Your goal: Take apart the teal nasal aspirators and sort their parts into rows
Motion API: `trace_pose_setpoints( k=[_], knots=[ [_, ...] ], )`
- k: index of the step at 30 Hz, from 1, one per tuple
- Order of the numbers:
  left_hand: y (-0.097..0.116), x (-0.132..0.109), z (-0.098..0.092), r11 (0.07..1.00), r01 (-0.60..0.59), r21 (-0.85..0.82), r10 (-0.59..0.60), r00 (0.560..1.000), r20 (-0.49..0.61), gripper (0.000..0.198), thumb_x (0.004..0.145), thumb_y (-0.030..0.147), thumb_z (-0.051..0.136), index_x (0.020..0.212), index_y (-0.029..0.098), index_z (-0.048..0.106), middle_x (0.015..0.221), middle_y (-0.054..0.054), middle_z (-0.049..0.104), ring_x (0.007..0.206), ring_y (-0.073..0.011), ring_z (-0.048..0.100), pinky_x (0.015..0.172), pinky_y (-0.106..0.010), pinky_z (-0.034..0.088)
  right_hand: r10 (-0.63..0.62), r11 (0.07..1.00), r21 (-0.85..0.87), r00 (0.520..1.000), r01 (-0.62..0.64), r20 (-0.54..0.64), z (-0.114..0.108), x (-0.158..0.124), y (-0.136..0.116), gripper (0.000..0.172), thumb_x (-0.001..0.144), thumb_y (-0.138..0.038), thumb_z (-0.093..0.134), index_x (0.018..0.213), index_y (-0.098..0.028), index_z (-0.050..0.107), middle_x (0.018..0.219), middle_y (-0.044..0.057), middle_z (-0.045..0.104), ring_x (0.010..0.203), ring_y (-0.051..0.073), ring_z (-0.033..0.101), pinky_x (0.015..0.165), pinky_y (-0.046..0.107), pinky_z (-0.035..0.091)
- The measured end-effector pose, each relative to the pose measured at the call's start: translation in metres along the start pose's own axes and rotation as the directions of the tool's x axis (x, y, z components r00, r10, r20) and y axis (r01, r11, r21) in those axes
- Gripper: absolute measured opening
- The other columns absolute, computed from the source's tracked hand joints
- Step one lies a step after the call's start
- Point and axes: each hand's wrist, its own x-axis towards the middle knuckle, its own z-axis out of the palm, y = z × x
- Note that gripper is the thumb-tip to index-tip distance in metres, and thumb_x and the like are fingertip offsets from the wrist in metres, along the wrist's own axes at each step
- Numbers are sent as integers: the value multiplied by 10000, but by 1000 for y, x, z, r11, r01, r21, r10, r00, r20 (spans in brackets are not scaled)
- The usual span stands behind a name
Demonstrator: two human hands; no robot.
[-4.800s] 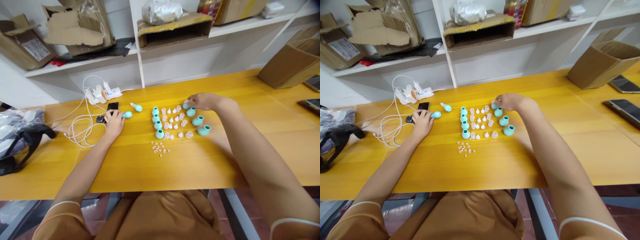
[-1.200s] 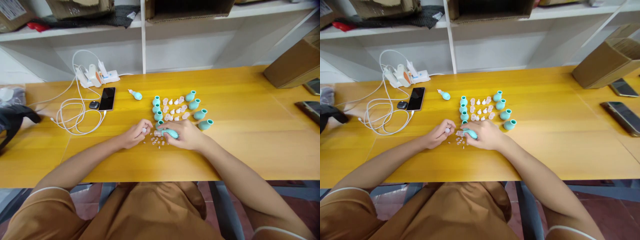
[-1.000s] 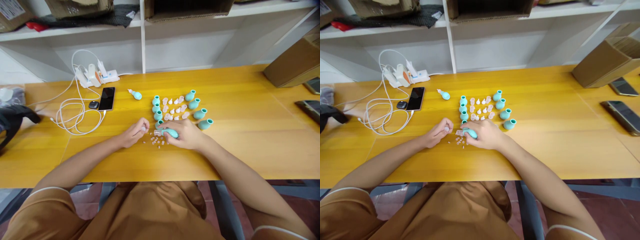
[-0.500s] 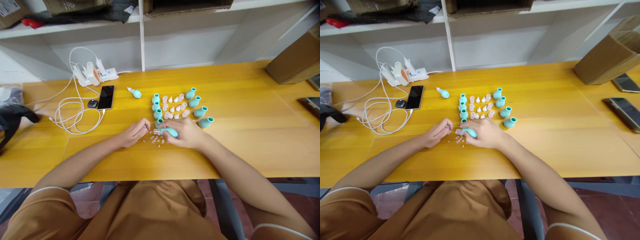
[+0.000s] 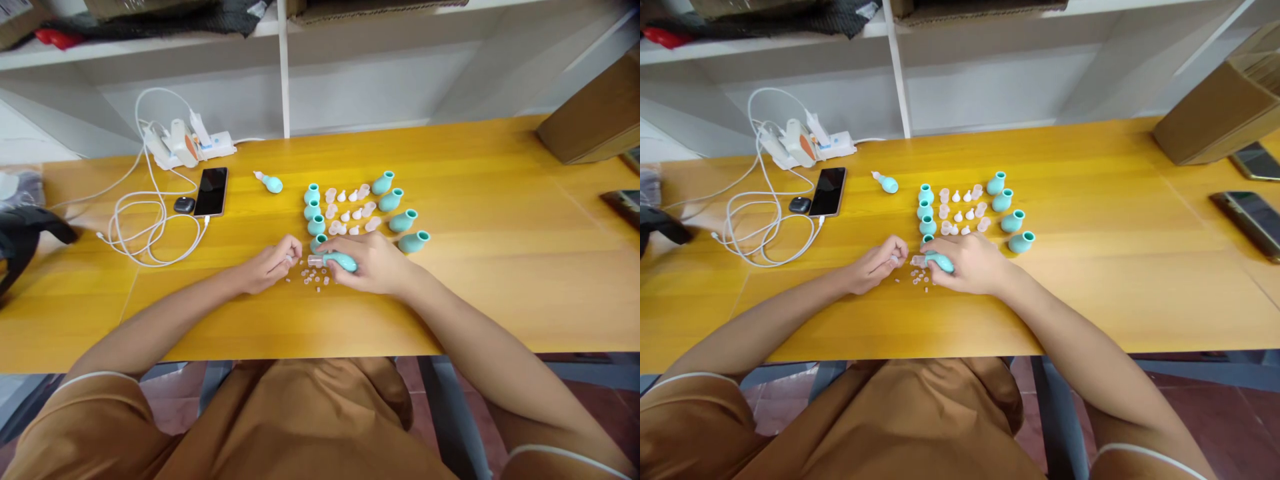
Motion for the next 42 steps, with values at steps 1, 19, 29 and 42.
trace_pose_setpoints(
  k=[1, 19, 29, 42],
  knots=[
    [1, 0, 0, 1000, 7, 2, -7, 1000, 3, 139, 1128, 357, 356, 1146, 241, 428, 863, 26, 512, 677, -160, 441, 701, -317, 409, -1, 1000, -3, 1000, 1, -4, 0, 0, 0, 340, 1029, -333, 582, 1231, -163, 795, 1044, 100, 867, 792, 243, 819, 715, 348, 616],
    [5, 1, 0, 998, 7, 61, -9, 999, 37, 161, 1129, 330, 358, 1234, 237, 435, 876, 19, 540, 685, -169, 482, 715, -318, 440, -24, 1000, -9, 999, 24, -39, 0, -1, 2, 307, 1048, -350, 578, 1204, -186, 786, 1013, 78, 863, 774, 218, 803, 695, 321, 582],
    [-5, 2, 10, 966, -63, 250, 57, 998, 33, 232, 1033, 249, 480, 1261, 209, 497, 1112, -98, 684, 949, -235, 659, 902, -385, 552, -13, 1000, -27, 999, 12, -35, -1, -1, 2, 291, 1048, -345, 596, 1206, -194, 789, 1041, 85, 862, 797, 225, 801, 720, 330, 572],
    [-9, 8, 6, 983, -15, 185, 38, 992, -117, 445, 1044, 636, 676, 1202, 220, 665, 928, -14, 654, 838, -197, 601, 830, -317, 482, -38, 999, -30, 998, 40, 51, 5, 2, -2, 317, 1110, -461, 599, 1286, -220, 705, 1120, 89, 852, 857, 243, 804, 726, 341, 557]
  ],
)
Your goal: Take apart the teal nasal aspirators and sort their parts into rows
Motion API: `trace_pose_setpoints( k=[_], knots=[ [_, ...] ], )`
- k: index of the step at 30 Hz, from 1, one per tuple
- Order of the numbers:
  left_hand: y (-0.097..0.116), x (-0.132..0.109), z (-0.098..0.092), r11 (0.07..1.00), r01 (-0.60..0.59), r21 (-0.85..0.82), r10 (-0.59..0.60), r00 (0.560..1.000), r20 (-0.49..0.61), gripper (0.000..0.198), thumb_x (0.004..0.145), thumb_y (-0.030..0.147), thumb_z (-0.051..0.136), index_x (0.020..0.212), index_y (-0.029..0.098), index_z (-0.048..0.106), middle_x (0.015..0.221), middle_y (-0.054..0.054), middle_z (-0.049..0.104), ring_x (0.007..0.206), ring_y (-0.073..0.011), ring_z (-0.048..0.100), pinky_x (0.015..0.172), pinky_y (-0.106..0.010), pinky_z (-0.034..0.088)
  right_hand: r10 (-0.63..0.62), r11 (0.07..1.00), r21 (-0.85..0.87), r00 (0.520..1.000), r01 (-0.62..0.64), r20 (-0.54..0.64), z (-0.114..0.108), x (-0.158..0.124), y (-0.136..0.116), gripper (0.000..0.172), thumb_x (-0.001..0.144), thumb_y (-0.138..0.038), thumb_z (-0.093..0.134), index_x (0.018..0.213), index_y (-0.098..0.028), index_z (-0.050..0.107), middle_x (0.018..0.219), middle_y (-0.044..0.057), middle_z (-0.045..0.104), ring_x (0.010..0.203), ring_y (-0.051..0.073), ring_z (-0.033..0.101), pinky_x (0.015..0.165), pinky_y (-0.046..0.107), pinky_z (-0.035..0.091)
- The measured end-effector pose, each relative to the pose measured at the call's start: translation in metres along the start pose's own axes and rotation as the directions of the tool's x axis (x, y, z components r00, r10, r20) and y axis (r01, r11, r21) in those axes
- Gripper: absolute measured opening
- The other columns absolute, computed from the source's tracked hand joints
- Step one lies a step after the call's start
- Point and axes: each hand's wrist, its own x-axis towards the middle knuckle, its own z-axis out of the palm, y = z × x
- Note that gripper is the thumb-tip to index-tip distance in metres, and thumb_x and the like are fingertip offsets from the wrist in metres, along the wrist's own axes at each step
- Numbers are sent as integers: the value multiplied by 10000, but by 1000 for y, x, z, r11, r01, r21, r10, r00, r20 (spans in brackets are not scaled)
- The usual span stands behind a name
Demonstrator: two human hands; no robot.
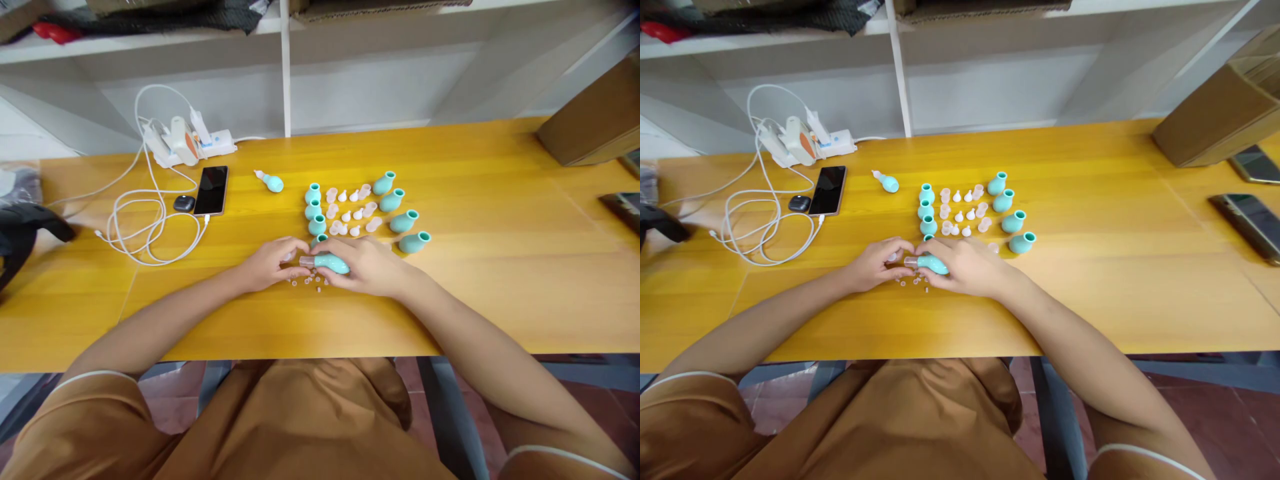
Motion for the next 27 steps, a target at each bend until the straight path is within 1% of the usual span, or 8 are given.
trace_pose_setpoints(
  k=[4, 7, 11, 16, 20, 22, 24, 27],
  knots=[
    [-2, 2, -1, 992, -126, 6, 125, 992, 27, 549, 1098, 708, 509, 999, 210, 717, 880, -52, 668, 857, -221, 590, 850, -339, 476, -13, 999, 32, 999, 12, 34, 0, 1, -5, 376, 1116, -553, 625, 1313, -234, 653, 1205, 102, 831, 925, 265, 804, 737, 359, 572],
    [0, 3, -3, 990, -135, -33, 136, 990, 45, 618, 1108, 736, 426, 954, 209, 710, 873, -65, 686, 852, -228, 583, 859, -352, 479, -44, 994, 103, 999, 41, 30, -2, 1, -6, 388, 1112, -564, 643, 1346, -255, 644, 1263, 97, 813, 1010, 265, 802, 792, 361, 593],
    [3, 6, -4, 985, -135, -108, 147, 983, 106, 687, 1081, 799, 384, 876, 212, 677, 805, -58, 672, 818, -231, 560, 857, -362, 473, -109, 961, 257, 994, 98, 27, -4, 2, -4, 291, 1142, -471, 619, 1333, -259, 678, 1222, 79, 812, 983, 221, 794, 833, 330, 594],
    [3, 8, -4, 972, -155, -174, 185, 967, 175, 693, 1075, 808, 398, 843, 214, 668, 782, -57, 681, 802, -227, 557, 831, -358, 459, -144, 893, 439, 987, 99, 69, -6, 4, -3, 231, 1168, -337, 577, 1325, -237, 713, 1200, 82, 803, 1018, 190, 779, 894, 316, 588],
    [3, 8, -5, 965, -175, -196, 218, 950, 225, 686, 1094, 788, 377, 936, 214, 716, 823, -59, 725, 820, -222, 581, 848, -358, 452, -149, 811, 581, 984, 62, 102, -11, 5, 0, 257, 1182, -311, 525, 1273, -247, 756, 1137, 66, 807, 968, 173, 769, 885, 318, 597],
    [2, 7, -6, 973, -141, -184, 178, 963, 204, 688, 1091, 795, 386, 1006, 210, 737, 844, -63, 737, 833, -222, 588, 843, -355, 452, -109, 798, 601, 991, 43, 75, -13, 6, 1, 227, 1157, -352, 589, 1261, -251, 764, 1138, 59, 810, 963, 182, 766, 881, 325, 601],
    [-1, 6, -6, 984, -106, -146, 126, 983, 135, 664, 1084, 791, 438, 1030, 202, 740, 846, -58, 718, 825, -215, 581, 815, -345, 449, -55, 827, 561, 998, 38, 14, -14, 5, 1, 218, 1110, -389, 680, 1265, -255, 756, 1150, 55, 811, 979, 198, 761, 897, 339, 598],
    [-3, 3, -5, 993, -97, -65, 99, 995, 29, 520, 1070, 693, 577, 995, 200, 721, 825, -36, 666, 788, -196, 550, 763, -324, 429, -1, 880, 474, 998, 30, -60, -14, 4, 0, 233, 1072, -372, 719, 1280, -266, 720, 1165, 53, 800, 1000, 218, 752, 916, 361, 588]
  ],
)
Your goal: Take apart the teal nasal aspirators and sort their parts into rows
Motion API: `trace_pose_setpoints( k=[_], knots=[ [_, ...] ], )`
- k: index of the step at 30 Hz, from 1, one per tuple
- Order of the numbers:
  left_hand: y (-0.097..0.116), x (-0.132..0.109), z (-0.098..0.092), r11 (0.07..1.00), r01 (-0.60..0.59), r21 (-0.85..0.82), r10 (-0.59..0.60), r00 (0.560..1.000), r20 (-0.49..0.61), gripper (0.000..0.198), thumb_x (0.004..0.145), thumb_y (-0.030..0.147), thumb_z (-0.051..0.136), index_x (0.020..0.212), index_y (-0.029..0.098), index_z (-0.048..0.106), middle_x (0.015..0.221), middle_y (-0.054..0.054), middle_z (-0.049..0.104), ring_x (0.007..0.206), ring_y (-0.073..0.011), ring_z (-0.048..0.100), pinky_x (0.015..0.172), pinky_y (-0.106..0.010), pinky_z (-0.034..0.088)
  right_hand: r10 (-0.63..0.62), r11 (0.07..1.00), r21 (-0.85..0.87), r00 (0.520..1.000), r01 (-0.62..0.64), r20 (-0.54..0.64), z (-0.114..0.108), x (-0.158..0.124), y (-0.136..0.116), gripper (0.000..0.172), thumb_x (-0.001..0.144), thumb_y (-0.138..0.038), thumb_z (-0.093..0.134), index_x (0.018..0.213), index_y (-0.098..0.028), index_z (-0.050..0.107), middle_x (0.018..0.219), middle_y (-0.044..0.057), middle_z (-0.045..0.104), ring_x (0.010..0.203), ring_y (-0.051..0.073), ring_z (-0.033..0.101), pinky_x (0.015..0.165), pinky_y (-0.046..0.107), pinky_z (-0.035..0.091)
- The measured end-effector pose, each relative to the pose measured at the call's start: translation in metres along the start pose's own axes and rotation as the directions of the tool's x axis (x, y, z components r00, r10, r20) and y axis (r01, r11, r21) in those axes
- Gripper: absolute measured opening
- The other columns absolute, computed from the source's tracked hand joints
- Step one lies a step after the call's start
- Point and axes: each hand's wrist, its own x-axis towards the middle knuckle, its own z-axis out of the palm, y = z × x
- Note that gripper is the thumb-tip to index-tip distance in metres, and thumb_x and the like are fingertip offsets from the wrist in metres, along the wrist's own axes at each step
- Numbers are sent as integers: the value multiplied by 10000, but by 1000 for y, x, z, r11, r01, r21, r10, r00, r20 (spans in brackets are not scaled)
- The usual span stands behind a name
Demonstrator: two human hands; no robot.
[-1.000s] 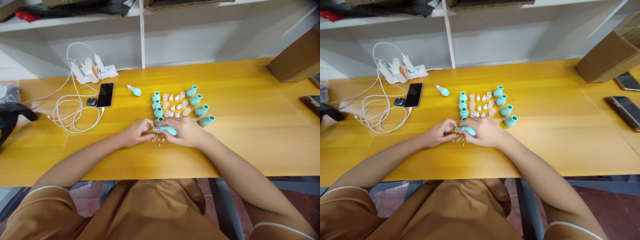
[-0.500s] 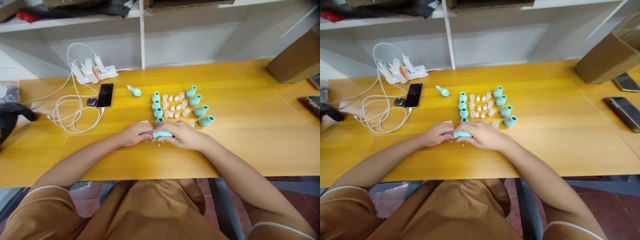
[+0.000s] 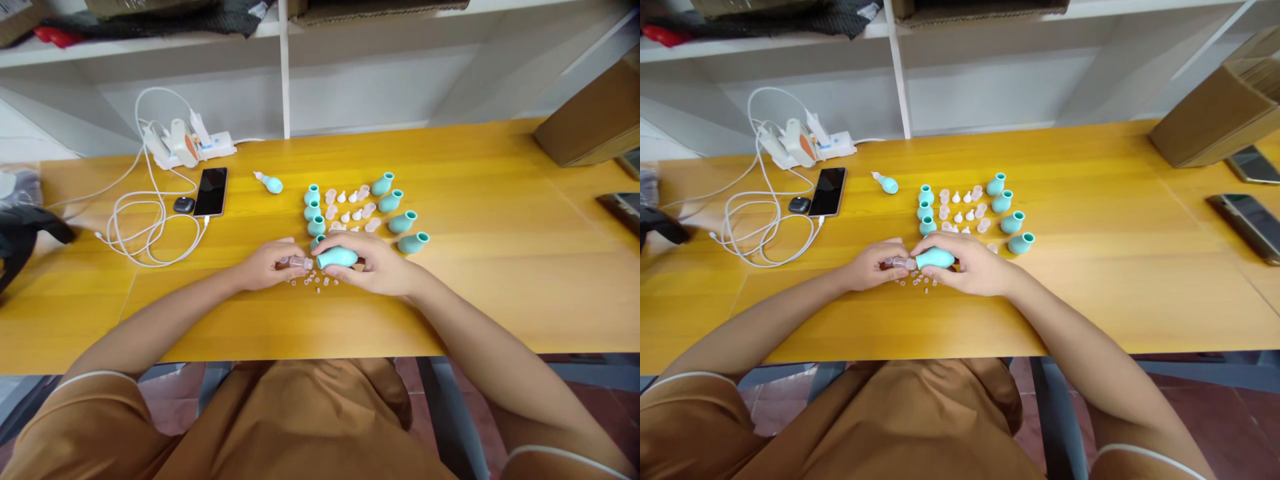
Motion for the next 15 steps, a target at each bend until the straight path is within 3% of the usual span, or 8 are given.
trace_pose_setpoints(
  k=[3, 7, 15],
  knots=[
    [1, -1, 1, 999, -27, 42, 28, 999, -24, 358, 1034, 547, 672, 915, 209, 674, 783, -16, 640, 762, -184, 529, 741, -318, 415, -5, 999, -37, 999, 4, -42, 1, 0, -1, 224, 1060, -344, 686, 1275, -281, 675, 1188, 65, 760, 1033, 243, 733, 929, 399, 587],
    [3, 0, 2, 999, -29, 43, 30, 999, -23, 286, 990, 457, 714, 856, 215, 640, 748, 2, 619, 734, -171, 517, 720, -310, 408, -32, 998, -53, 998, 29, -48, 2, 1, 1, 202, 1042, -313, 653, 1242, -289, 642, 1185, 75, 721, 1061, 265, 704, 954, 445, 577],
    [2, 1, 4, 997, 48, 53, -48, 999, -4, 471, 1024, 609, 698, 789, 213, 598, 699, 23, 550, 708, -165, 489, 713, -303, 377, -29, 993, -114, 999, 24, -44, 5, 2, 3, 187, 1042, -279, 645, 1228, -283, 630, 1127, 63, 732, 985, 251, 702, 879, 406, 566]
  ],
)
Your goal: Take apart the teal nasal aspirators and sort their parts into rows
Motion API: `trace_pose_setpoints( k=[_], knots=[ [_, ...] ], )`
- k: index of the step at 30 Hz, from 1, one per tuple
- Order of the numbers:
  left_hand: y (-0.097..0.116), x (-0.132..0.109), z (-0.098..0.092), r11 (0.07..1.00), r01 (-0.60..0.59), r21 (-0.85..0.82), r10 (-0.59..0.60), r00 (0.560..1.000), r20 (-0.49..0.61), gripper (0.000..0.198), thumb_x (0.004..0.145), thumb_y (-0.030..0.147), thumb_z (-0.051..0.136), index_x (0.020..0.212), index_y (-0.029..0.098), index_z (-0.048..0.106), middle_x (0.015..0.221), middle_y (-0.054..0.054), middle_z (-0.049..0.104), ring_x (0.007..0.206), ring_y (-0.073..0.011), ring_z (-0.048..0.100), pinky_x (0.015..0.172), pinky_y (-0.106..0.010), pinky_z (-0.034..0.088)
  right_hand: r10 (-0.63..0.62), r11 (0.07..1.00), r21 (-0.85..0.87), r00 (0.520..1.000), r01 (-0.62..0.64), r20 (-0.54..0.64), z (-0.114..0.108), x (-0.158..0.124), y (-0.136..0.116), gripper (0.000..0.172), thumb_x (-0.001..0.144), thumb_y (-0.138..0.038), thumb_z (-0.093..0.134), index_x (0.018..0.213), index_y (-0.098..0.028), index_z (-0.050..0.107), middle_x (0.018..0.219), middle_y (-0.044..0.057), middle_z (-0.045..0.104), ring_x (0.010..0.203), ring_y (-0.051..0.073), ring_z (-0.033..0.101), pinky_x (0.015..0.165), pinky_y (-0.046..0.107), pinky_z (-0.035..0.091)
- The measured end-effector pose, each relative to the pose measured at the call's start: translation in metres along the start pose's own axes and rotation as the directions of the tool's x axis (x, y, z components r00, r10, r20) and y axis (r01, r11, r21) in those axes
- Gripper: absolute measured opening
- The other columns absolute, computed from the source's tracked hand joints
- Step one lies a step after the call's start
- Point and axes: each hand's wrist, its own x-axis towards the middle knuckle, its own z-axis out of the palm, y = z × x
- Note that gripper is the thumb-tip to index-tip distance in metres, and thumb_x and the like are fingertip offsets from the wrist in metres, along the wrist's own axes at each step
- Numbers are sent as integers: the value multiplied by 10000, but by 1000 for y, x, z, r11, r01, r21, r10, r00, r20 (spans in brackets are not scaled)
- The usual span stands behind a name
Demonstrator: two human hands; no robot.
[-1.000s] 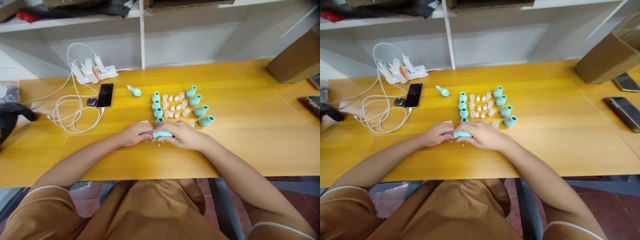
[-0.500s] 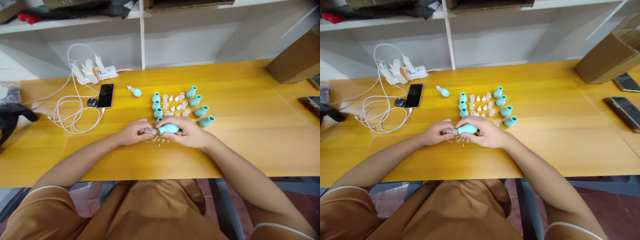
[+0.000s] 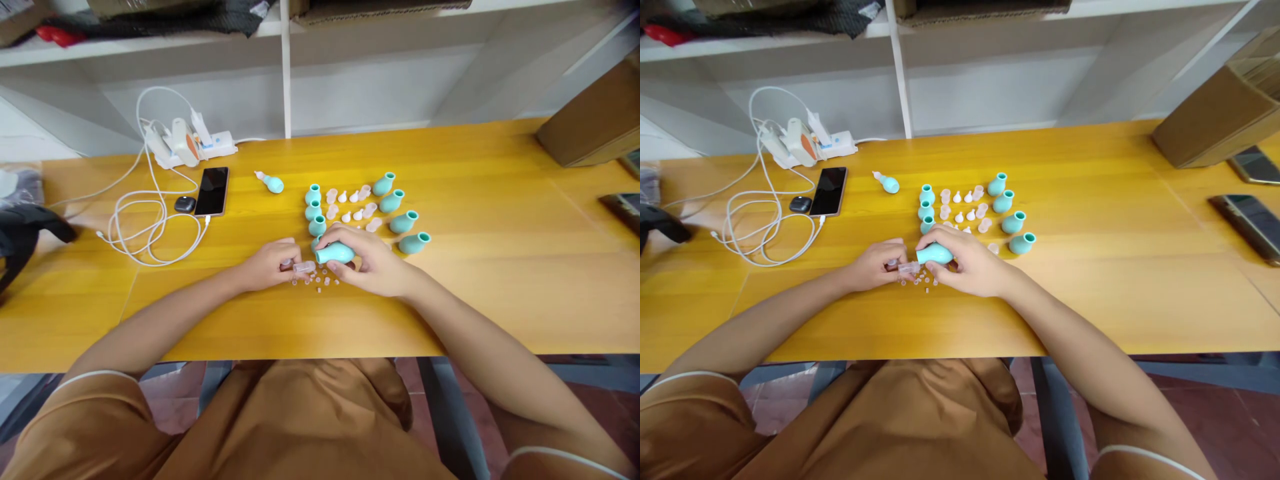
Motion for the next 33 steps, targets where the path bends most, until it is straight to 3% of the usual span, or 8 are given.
trace_pose_setpoints(
  k=[4, 8, 13, 19, 24, 28, 33],
  knots=[
    [0, -2, 1, 1000, 14, -9, -14, 1000, -18, 472, 1061, 615, 657, 823, 208, 665, 723, 12, 581, 719, -165, 521, 735, -299, 413, 48, 999, 15, 997, -48, -62, -1, -2, 0, 191, 1076, -359, 631, 1250, -282, 637, 1174, 73, 746, 1037, 260, 721, 923, 421, 586],
    [-3, -3, 3, 999, 17, -33, -19, 998, -52, 420, 1044, 590, 711, 879, 205, 732, 755, 3, 616, 735, -163, 534, 742, -295, 431, 128, 991, 53, 969, -119, -210, -3, -6, 2, 277, 1100, -496, 612, 1279, -292, 664, 1190, 79, 762, 1042, 284, 739, 942, 458, 606],
    [-7, -5, 6, 999, 21, -49, -25, 997, -77, 407, 1025, 570, 747, 856, 200, 751, 727, 12, 581, 734, -158, 520, 740, -286, 418, 175, 984, 89, 908, -152, -381, -4, -5, 4, 452, 1117, -685, 482, 1381, -335, 592, 1267, 103, 728, 1110, 310, 774, 938, 491, 639],
    [-6, -3, 4, 995, 94, -32, -97, 990, -98, 398, 1010, 543, 766, 840, 189, 700, 814, 7, 630, 723, -137, 523, 741, -276, 400, 156, 979, -12, 792, -202, -590, -8, 3, 21, 465, 1117, -675, 507, 1470, -373, 510, 1373, 130, 710, 1339, 349, 715, 1062, 565, 624],
    [-2, 1, 0, 987, 160, 29, -157, 983, -92, 362, 1025, 516, 729, 878, 196, 649, 825, 11, 623, 765, -165, 552, 755, -295, 391, 198, 970, 21, 742, -241, -640, -19, 5, 52, 422, 1132, -660, 496, 1431, -365, 539, 1288, 95, 735, 1169, 287, 775, 981, 485, 663],
    [0, 1, 1, 986, 160, 44, -156, 984, -87, 336, 1080, 511, 616, 942, 206, 652, 912, -18, 668, 850, -199, 603, 800, -321, 419, 212, 967, 14, 770, -256, -602, -37, 35, 76, 363, 1106, -625, 580, 1304, -324, 621, 1240, 75, 749, 1118, 243, 770, 957, 417, 655],
    [1, -1, 1, 981, 184, 54, -180, 981, -76, 327, 1075, 487, 604, 898, 212, 598, 875, -3, 621, 803, -184, 575, 773, -314, 397, 328, 919, -33, 806, -394, -493, -50, 111, 107, 216, 964, -354, 788, 1121, -217, 727, 1109, 86, 804, 1066, 283, 781, 1013, 472, 627]
  ],
)
